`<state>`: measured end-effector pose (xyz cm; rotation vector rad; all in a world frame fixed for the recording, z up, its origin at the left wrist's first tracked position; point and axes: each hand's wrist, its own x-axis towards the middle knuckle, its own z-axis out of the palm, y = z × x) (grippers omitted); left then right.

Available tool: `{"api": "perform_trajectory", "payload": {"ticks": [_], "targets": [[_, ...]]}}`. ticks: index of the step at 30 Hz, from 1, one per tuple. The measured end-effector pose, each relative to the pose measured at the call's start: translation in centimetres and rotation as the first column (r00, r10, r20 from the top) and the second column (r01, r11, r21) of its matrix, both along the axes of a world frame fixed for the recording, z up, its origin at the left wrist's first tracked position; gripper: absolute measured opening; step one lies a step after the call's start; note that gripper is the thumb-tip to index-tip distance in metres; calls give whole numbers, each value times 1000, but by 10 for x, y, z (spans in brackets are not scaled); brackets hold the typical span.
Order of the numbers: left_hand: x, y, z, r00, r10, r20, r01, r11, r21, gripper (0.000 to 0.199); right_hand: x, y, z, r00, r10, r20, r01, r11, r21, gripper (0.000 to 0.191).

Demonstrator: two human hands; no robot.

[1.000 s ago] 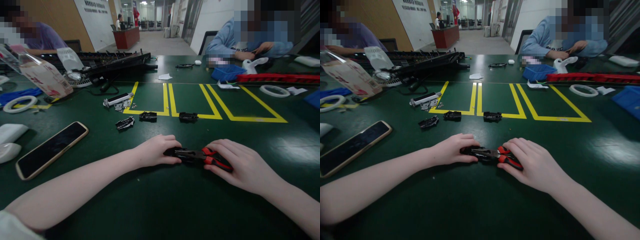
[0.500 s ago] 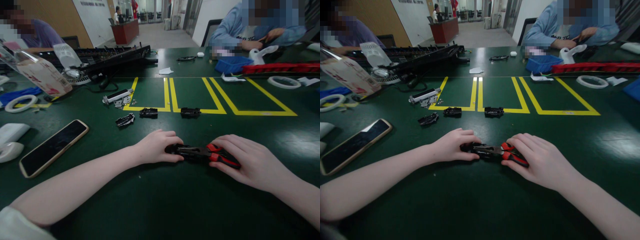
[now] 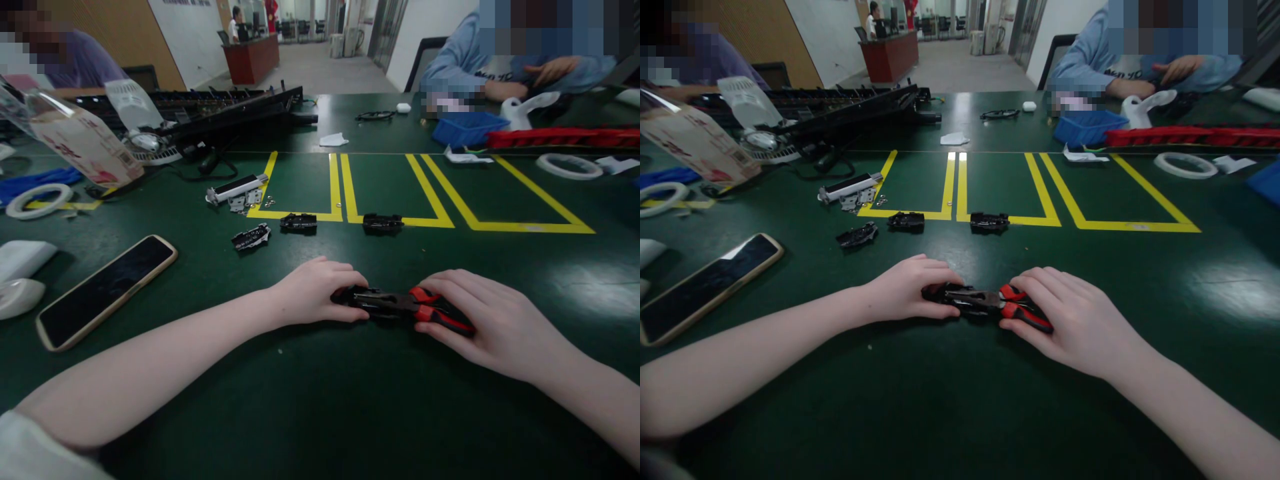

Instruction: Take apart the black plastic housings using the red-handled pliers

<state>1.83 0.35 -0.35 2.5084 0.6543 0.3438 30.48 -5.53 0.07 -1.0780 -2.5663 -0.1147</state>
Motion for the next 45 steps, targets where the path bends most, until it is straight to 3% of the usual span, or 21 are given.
{"api": "perform_trajectory", "payload": {"ticks": [19,29,45], "targets": [[0,0,-1,1000,4,21,-4,1000,5,36,5,-2,1,1000,-13,4,13,1000,-23,37],[0,1,-2,1000,-5,28,6,1000,-12,36,3,-1,3,999,14,40,-16,998,55,38],[-1,1,-3,999,-11,40,11,1000,1,37,0,-2,5,1000,6,19,-7,1000,23,35]]}}
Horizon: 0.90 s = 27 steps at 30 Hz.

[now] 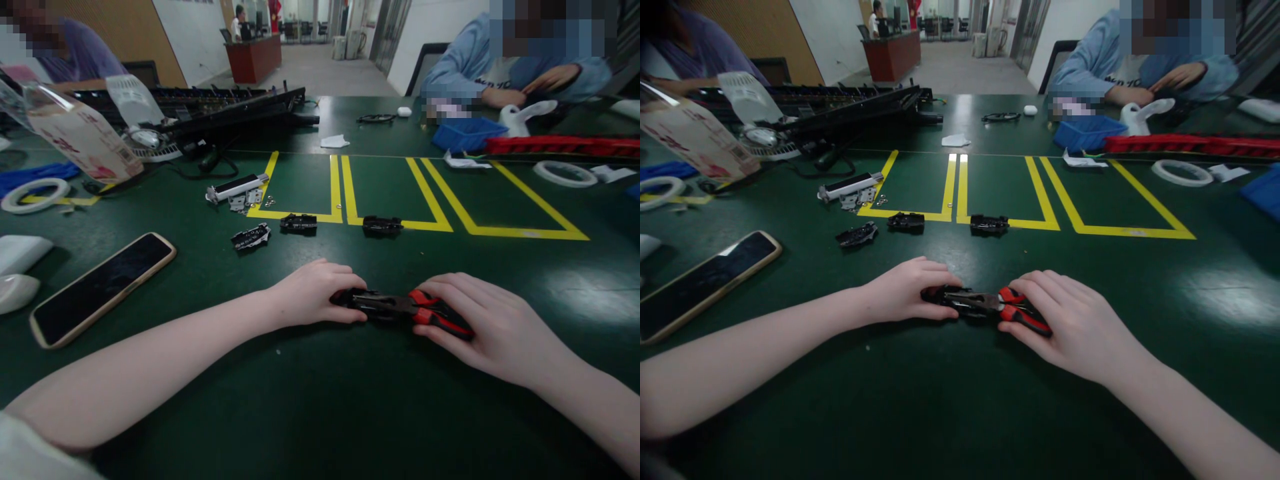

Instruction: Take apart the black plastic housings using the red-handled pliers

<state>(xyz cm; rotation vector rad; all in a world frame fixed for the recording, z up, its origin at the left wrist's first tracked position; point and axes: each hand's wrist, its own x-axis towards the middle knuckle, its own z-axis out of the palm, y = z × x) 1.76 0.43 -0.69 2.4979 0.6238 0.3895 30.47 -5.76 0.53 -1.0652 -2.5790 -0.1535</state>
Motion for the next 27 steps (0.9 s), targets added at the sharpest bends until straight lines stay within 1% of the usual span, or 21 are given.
{"api": "perform_trajectory", "payload": {"ticks": [8,16,21,27], "targets": [[0,0,2,1000,7,-5,-7,1000,-27,36,-2,0,-1,1000,-9,-19,9,1000,-3,35],[-1,0,3,1000,-1,-19,1,999,-34,36,1,-1,3,999,-42,-2,42,999,-27,35],[0,0,2,1000,-5,-5,5,1000,-22,37,3,-1,3,1000,-11,-19,11,1000,-5,33],[0,0,1,1000,2,-4,-2,1000,-17,36,2,0,1,1000,-4,-13,4,1000,12,36]]}}
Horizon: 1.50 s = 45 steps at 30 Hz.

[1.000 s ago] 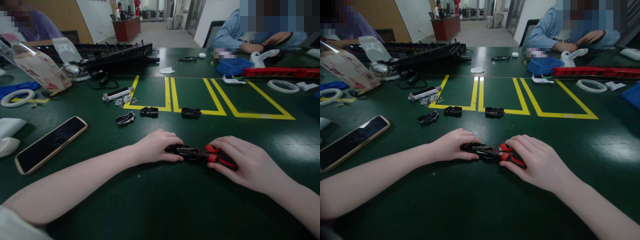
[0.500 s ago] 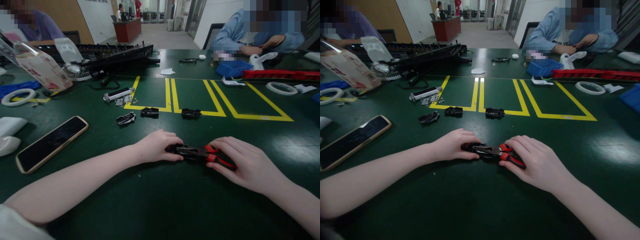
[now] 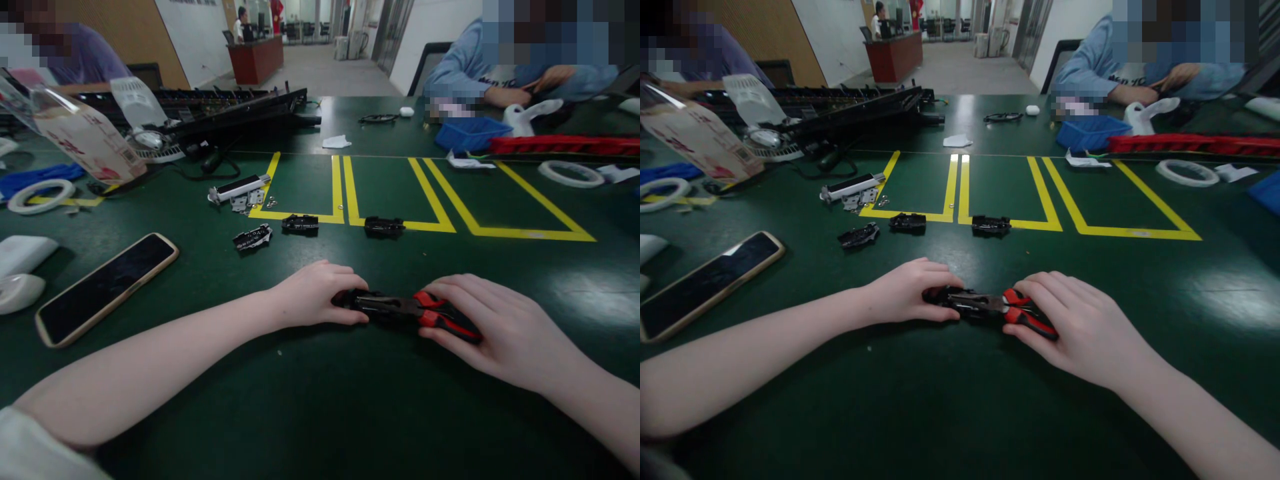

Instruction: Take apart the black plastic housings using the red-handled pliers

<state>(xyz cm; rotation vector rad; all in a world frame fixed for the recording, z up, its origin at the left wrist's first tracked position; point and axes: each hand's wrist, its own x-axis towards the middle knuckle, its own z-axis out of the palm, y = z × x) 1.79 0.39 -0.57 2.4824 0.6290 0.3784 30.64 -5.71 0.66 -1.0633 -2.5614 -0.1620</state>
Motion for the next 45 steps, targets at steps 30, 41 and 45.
{"api": "perform_trajectory", "payload": {"ticks": [30,41,45], "targets": [[0,0,2,1000,10,-20,-11,999,-37,35,-3,-1,3,1000,-10,17,10,1000,-2,38],[0,-1,2,1000,10,2,-10,999,-49,31,-2,-1,7,998,-41,-41,40,999,-30,33],[-1,-1,2,1000,7,17,-6,999,-54,30,5,-3,4,992,-77,-97,63,988,-143,30]]}}
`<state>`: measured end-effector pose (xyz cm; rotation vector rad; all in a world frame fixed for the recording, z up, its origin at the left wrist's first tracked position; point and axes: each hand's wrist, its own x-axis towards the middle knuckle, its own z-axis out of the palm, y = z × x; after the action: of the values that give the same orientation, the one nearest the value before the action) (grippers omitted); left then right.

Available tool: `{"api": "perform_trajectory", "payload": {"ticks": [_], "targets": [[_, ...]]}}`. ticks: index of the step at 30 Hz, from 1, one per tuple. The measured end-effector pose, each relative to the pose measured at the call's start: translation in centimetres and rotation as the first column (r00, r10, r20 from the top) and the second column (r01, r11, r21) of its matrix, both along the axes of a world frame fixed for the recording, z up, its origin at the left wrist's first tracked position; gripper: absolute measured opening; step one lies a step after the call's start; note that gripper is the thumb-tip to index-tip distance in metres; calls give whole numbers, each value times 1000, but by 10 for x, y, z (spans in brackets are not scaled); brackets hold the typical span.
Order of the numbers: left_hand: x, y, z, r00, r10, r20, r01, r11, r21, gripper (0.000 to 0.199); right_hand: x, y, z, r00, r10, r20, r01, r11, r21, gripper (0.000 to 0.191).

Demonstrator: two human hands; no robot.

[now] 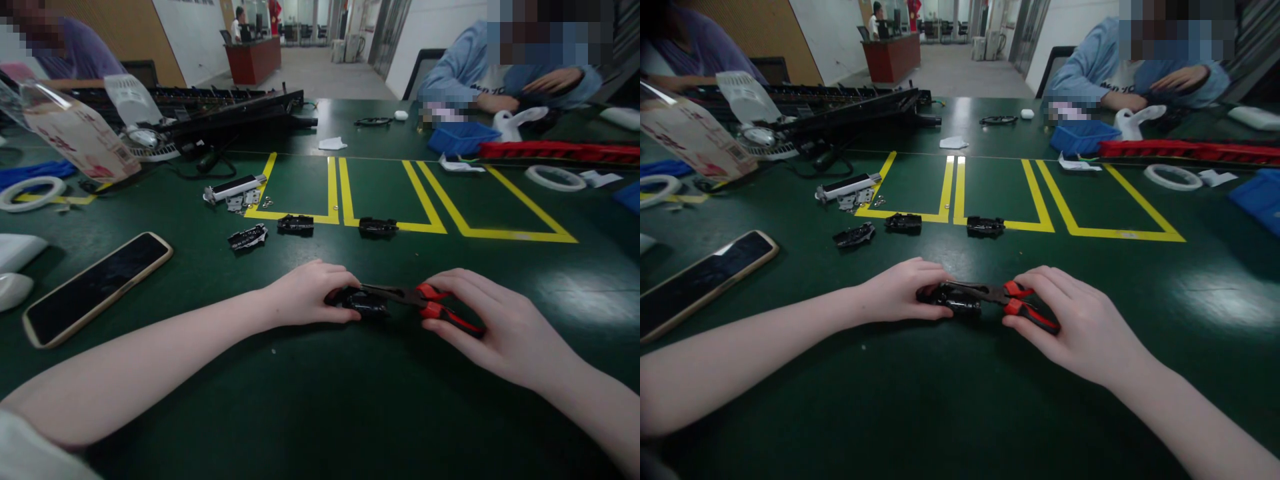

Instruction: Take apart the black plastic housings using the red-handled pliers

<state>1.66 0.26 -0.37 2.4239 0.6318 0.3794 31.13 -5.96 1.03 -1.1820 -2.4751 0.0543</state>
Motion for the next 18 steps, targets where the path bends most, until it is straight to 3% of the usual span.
{"api": "perform_trajectory", "payload": {"ticks": [5,8,11,18], "targets": [[-1,0,0,1000,-3,3,3,1000,26,34,5,-4,-4,991,-101,-90,82,978,-190,28],[-2,0,0,1000,-6,2,6,999,34,36,5,-4,-5,991,-88,-106,57,964,-261,30],[-2,-1,0,1000,1,-6,0,998,56,39,2,-5,-1,976,-163,-145,107,938,-330,33],[-9,-3,1,996,67,-53,-57,984,171,61,-2,-13,7,839,-429,-335,214,826,-522,43]]}}
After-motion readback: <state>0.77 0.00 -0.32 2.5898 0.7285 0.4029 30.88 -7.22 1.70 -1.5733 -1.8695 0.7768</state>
